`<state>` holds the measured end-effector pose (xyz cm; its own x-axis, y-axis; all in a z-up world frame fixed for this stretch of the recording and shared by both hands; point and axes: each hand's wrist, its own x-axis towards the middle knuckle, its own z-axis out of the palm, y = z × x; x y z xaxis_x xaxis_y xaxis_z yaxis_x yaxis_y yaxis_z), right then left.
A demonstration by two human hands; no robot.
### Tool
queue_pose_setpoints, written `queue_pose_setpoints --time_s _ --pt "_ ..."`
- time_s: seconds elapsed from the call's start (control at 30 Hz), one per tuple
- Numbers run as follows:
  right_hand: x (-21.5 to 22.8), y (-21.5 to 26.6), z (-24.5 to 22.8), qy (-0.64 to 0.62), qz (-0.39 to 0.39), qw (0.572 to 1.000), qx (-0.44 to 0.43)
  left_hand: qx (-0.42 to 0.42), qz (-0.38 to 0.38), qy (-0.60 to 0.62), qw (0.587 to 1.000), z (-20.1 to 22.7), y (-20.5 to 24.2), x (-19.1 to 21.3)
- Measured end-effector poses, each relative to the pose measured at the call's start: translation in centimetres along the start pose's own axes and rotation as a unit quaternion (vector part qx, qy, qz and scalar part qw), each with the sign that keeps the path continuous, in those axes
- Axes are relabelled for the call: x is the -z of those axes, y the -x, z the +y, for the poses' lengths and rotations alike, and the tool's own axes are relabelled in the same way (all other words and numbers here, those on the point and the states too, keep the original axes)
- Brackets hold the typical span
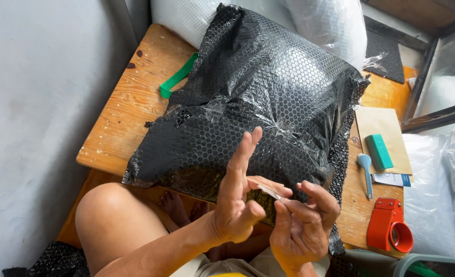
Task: Sealing a black bubble mailer with clear tape using a handheld tape dispenser on a wooden workbench.
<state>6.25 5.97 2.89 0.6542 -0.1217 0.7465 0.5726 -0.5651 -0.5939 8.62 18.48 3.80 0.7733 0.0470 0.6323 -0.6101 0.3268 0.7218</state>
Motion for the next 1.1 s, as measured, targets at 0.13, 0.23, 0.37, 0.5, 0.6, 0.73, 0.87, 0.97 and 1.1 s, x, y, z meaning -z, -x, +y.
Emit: queue_pose_setpoints --time_s 0.13,0.23,0.37,0.5,0.6,0.73,0.87,0.97,1.1 --pt "-0.2 0.6 0.4 0.023 0.004 1.0 0.01 0.071 0.009 0.043 0.997 0.4 -0.8 0.6" --pt "0.0 0.3 0.6 0.039 0.003 0.999 0.017 0.094 0.001 0.035 0.995 0.6 -1.0 0.5" --pt "-0.4 0.0 1.0 0.018 0.006 1.0 0.022 0.155 -0.009 0.115 0.981 1.5 -1.9 0.8" --pt "-0.7 -0.6 -0.2 0.033 0.031 0.999 0.022 0.195 0.048 0.091 0.975 -0.5 -3.8 2.6" --pt "-0.4 -3.6 0.4 -0.166 0.039 0.977 -0.13 0.177 0.091 -0.072 0.977 -1.3 -5.3 4.5" --pt "0.2 -8.7 3.6 -0.501 -0.14 0.718 -0.462 0.137 0.08 -0.263 0.952 -4.1 -7.9 7.6" --pt "-1.4 -10.9 6.0 -0.593 -0.226 0.537 -0.556 0.276 0.055 -0.218 0.935 -5.6 -10.8 8.9" --pt "-2.3 -10.9 6.8 -0.583 -0.251 0.566 -0.526 0.39 0.04 -0.124 0.912 -6.3 -12.2 9.2" --pt "-3.2 -11.2 7.9 -0.589 -0.267 0.551 -0.527 0.403 0.032 -0.058 0.913 -6.7 -12.7 9.7"
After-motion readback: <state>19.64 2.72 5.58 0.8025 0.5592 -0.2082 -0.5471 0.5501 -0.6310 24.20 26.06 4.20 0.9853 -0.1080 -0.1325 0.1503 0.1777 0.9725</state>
